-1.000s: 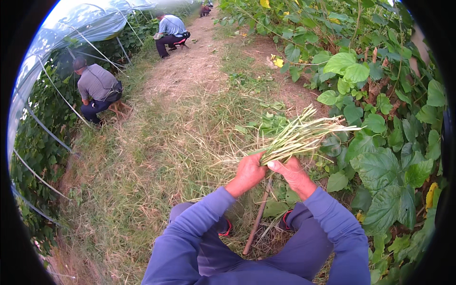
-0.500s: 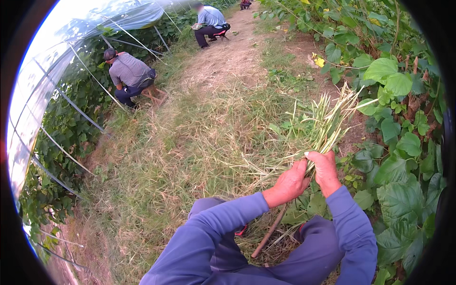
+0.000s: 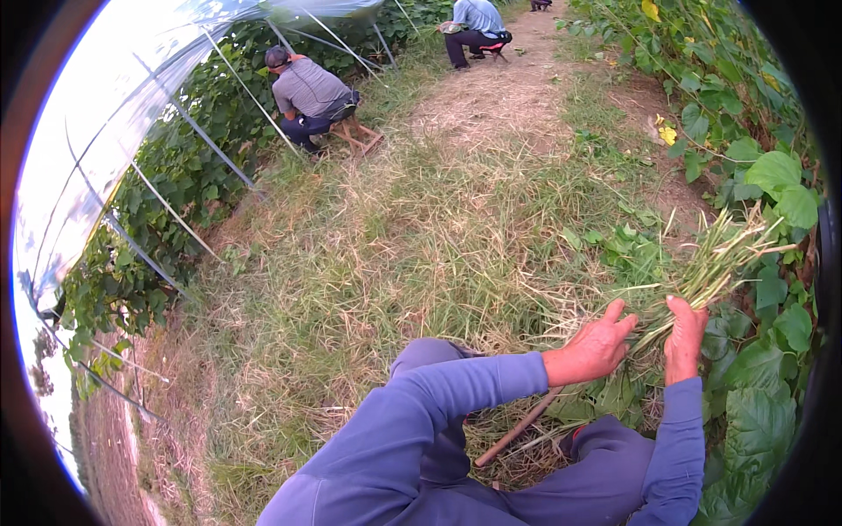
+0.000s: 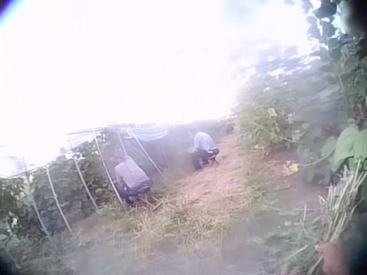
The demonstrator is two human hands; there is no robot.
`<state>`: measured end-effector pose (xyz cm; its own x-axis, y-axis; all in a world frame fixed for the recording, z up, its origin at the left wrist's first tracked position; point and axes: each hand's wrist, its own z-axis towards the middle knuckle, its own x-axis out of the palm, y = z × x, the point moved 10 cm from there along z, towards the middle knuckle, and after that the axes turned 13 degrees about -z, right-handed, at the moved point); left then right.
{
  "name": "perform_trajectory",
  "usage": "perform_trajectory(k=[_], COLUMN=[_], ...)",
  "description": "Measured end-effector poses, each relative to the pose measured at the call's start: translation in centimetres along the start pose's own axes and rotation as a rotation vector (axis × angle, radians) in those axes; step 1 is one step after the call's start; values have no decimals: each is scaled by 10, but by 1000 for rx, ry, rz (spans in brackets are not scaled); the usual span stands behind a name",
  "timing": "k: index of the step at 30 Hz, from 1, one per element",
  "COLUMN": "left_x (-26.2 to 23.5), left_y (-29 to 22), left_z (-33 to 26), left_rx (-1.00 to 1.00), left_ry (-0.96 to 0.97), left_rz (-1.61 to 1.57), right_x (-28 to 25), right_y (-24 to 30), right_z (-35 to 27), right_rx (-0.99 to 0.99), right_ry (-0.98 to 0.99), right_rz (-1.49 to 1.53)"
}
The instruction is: The person sits on the ground in a greenhouse and uses a sickle to cut grass, then gathers the cuttings into a bundle. They repeatedly adjust and align the grass stalks by hand to form a neat bunch.
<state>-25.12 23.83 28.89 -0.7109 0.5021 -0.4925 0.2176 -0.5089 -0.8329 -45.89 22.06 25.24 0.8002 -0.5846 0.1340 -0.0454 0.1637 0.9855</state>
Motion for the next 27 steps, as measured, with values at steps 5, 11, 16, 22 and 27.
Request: perform_trajectory(k=[5, 11, 16, 22, 27], left_x=[-53, -90, -98, -66, -43], left_y=[-19, -5, 9, 28, 15], left_z=[9, 25, 28, 25, 23], left_rx=[118, -147, -25, -162, -151], left_ry=[-187, -204, -250, -88, 76], left_rz=[-51, -487, -290, -472, -895], right_x=[-21, -2, 34, 92, 109], right_y=[-3, 4, 8, 32, 19], right_z=[-1, -10, -26, -78, -97], right_rx=[-9, -12, 6, 67, 181], right_ry=[-15, 67, 218, 437, 597], right_rz=[-13, -180, -280, -289, -249])
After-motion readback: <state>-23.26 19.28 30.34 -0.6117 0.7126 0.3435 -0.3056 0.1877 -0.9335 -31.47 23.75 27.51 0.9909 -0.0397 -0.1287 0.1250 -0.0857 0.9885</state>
